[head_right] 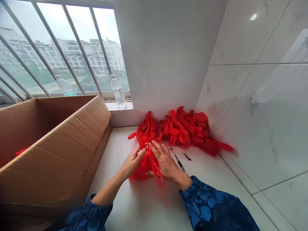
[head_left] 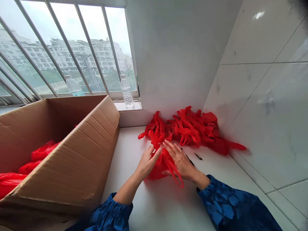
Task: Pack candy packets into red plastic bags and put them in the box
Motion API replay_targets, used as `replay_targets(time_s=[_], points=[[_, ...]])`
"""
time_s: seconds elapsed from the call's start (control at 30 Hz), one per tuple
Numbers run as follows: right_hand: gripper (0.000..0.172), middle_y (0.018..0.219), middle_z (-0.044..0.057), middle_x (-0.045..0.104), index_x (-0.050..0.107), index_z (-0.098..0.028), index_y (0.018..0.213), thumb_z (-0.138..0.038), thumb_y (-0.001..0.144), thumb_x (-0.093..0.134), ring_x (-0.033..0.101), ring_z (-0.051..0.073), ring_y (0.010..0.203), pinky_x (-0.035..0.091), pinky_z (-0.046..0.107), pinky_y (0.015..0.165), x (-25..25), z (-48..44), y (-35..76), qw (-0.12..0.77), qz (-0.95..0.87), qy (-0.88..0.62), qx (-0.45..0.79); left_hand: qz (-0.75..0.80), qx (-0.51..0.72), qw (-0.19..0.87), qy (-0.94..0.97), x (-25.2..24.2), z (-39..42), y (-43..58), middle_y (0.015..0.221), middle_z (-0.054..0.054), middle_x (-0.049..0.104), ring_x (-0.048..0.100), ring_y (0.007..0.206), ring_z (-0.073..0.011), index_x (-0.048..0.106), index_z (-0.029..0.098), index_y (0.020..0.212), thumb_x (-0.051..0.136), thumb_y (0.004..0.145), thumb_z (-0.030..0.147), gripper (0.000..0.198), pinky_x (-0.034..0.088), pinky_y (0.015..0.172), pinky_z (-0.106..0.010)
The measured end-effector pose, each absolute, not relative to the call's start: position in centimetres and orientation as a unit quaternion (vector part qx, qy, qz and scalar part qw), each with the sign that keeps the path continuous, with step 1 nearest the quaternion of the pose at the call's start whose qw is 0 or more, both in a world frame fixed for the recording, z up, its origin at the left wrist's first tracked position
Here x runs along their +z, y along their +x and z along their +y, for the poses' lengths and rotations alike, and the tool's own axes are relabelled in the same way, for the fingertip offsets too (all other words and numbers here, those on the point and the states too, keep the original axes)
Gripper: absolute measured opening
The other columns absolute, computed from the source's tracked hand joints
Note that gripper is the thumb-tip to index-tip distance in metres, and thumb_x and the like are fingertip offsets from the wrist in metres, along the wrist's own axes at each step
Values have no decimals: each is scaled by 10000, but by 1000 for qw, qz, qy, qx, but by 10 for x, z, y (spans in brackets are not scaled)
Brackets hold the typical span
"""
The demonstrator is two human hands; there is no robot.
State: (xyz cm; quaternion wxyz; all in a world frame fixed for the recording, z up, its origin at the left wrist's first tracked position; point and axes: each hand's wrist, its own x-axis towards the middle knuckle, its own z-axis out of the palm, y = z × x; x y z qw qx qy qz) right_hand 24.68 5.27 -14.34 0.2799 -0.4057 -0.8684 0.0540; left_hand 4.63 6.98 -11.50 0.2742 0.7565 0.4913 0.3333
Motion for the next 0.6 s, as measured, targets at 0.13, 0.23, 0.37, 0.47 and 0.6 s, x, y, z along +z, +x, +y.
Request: replay_targets(time_s=[0.13, 0.23, 0.37, 0.47, 0.6], points=[[947, 1648, 160, 229, 31, -154, 1616, -523, 921, 557, 162, 257, 1538, 178, 548, 1236, -170, 65, 240, 257, -877, -405, 34, 523, 289, 160, 785, -146, 63, 46, 1537, -145, 455, 369, 1450, -314, 528, 192, 1394, 496, 976, 431, 483, 177, 1216, -582], [878, 1633, 181, 260, 153, -113, 1604, -529, 931, 534, 208, 278, 1526, 214, 556, 1222, -191, 70, 234, 224, -878, -422, 30, 532, 246, 111, 803, -172, 65, 42, 1583, -179, 379, 294, 1498, -310, 504, 140, 1420, 479, 989, 383, 495, 127, 1228, -596], [828, 1611, 197, 304, 271, -81, 1571, -532, 930, 535, 234, 308, 1515, 204, 581, 1218, -203, 73, 229, 204, -877, -435, 15, 529, 213, 73, 818, -189, 71, 38, 1593, -168, 362, 273, 1510, -286, 454, 131, 1469, 455, 1006, 374, 523, 162, 1236, -570], [823, 1596, 201, 339, 314, -85, 1556, -545, 918, 555, 248, 326, 1508, 205, 593, 1215, -207, 74, 228, 206, -876, -437, 20, 527, 203, 61, 823, -193, 73, 37, 1597, -157, 356, 272, 1511, -291, 440, 142, 1486, 451, 1010, 393, 538, 187, 1234, -563], [804, 1595, 182, 353, 336, -110, 1550, -558, 919, 554, 264, 332, 1501, 207, 588, 1218, -210, 74, 228, 214, -874, -436, 34, 530, 199, 67, 822, -195, 72, 39, 1580, -152, 392, 299, 1498, -305, 480, 161, 1462, 467, 1003, 415, 525, 208, 1228, -560]])
